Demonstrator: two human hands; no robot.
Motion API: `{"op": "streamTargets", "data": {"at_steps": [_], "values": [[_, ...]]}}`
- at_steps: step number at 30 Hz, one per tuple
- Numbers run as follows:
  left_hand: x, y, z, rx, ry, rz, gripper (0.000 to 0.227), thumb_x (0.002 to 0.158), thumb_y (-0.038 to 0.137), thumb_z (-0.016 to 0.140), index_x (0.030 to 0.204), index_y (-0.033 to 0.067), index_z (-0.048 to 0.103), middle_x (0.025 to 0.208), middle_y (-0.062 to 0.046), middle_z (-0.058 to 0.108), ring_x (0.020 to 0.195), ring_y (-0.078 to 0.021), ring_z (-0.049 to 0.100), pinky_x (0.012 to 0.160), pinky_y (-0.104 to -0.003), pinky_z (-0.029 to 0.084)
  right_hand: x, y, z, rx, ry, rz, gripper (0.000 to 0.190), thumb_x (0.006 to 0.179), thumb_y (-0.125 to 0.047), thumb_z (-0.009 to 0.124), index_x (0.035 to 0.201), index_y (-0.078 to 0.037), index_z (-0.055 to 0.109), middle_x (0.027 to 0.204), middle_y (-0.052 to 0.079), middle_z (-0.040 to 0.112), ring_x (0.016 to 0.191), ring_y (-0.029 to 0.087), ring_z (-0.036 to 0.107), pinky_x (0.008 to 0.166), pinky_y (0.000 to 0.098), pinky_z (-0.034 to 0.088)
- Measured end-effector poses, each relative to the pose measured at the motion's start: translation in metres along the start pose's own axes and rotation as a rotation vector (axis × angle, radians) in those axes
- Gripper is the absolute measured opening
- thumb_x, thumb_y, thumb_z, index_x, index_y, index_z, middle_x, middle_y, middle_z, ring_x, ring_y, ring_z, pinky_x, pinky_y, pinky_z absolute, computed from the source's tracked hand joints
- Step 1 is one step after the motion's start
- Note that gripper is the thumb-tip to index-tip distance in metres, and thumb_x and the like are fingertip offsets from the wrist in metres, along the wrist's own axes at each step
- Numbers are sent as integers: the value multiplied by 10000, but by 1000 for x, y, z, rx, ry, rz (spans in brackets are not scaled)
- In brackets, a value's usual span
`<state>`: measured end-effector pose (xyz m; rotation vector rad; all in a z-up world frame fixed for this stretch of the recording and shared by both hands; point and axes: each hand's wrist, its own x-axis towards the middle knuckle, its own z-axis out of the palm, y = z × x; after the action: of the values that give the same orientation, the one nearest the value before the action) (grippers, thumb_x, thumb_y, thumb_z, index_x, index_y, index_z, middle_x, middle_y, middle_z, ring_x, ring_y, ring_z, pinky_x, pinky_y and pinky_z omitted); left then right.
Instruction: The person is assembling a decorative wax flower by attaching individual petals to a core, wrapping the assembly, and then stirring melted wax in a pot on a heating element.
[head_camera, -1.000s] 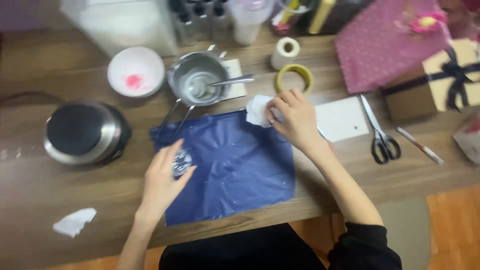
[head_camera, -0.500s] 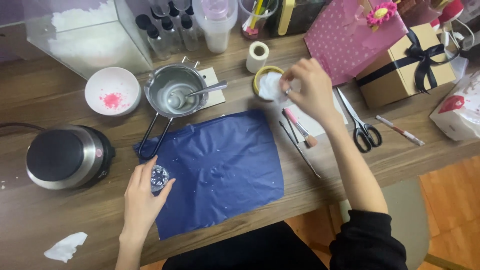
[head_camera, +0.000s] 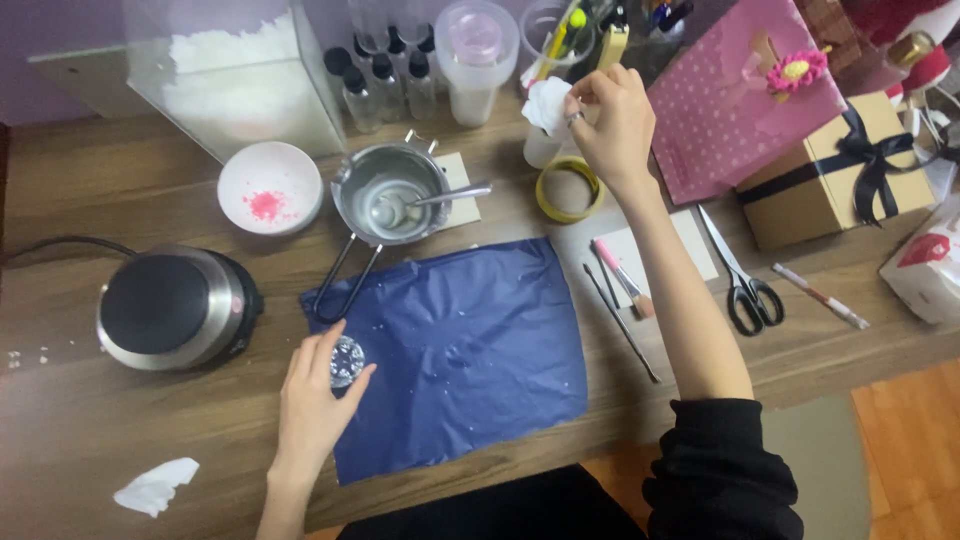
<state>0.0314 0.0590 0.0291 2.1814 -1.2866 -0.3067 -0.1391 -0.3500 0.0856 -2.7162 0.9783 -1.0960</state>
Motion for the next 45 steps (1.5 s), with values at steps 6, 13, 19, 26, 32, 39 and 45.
{"op": "streamTargets", "data": {"at_steps": [6, 13, 19, 26, 32, 39, 45], "values": [[-4, -8, 8, -24, 65, -7, 580, 765, 325, 683, 1279, 117, 508, 1099, -47, 568, 1036, -241, 534, 897, -382, 452, 4, -7, -5, -84, 1, -31, 59, 798, -126, 633, 816, -118, 578, 826, 53, 520, 791, 231, 479, 522, 348, 393], [-4, -21, 21, -19, 79, -17, 584, 752, 349, 680, 1275, 153, 509, 1139, -10, 580, 1069, -222, 536, 893, -374, 461, 1, 0, 3, -86, 0, -24, 91, 768, -106, 683, 767, -106, 593, 794, 42, 555, 729, 199, 478, 497, 308, 378], [-4, -21, 20, 6, 30, -91, 604, 746, 370, 677, 1292, 180, 500, 1178, 11, 571, 1091, -198, 535, 926, -362, 452, -1, 1, 9, -68, -52, 24, 86, 775, -129, 676, 772, -118, 591, 778, 23, 525, 746, 203, 459, 453, 325, 391], [-2, -24, 21, -3, 44, -51, 624, 742, 379, 687, 1304, 190, 492, 1133, 9, 580, 1073, -192, 545, 918, -351, 450, -2, 1, 15, -129, -24, -32, 81, 773, -137, 677, 773, -109, 601, 787, 18, 531, 751, 200, 471, 441, 320, 403], [-2, -24, 21, -16, 16, -76, 638, 744, 389, 681, 1318, 201, 477, 1152, 17, 574, 1103, -181, 530, 937, -351, 443, -6, 4, 19, -154, -30, -38, 65, 783, -133, 674, 782, -110, 613, 808, 28, 544, 758, 203, 475, 447, 317, 412], [-4, -17, 16, -19, -14, -114, 632, 755, 399, 664, 1324, 205, 470, 1181, 31, 566, 1130, -168, 513, 942, -362, 445, -9, 4, 20, -148, -9, -43, 70, 788, -135, 668, 779, -118, 600, 804, 19, 534, 753, 194, 477, 446, 310, 411], [-4, -19, 16, -38, -16, -91, 632, 755, 380, 673, 1322, 193, 468, 1185, 14, 563, 1149, -181, 506, 960, -367, 428, -10, 1, 15, -129, -29, -18, 80, 794, -195, 655, 798, -131, 607, 799, 8, 529, 752, 194, 473, 424, 318, 395]]}}
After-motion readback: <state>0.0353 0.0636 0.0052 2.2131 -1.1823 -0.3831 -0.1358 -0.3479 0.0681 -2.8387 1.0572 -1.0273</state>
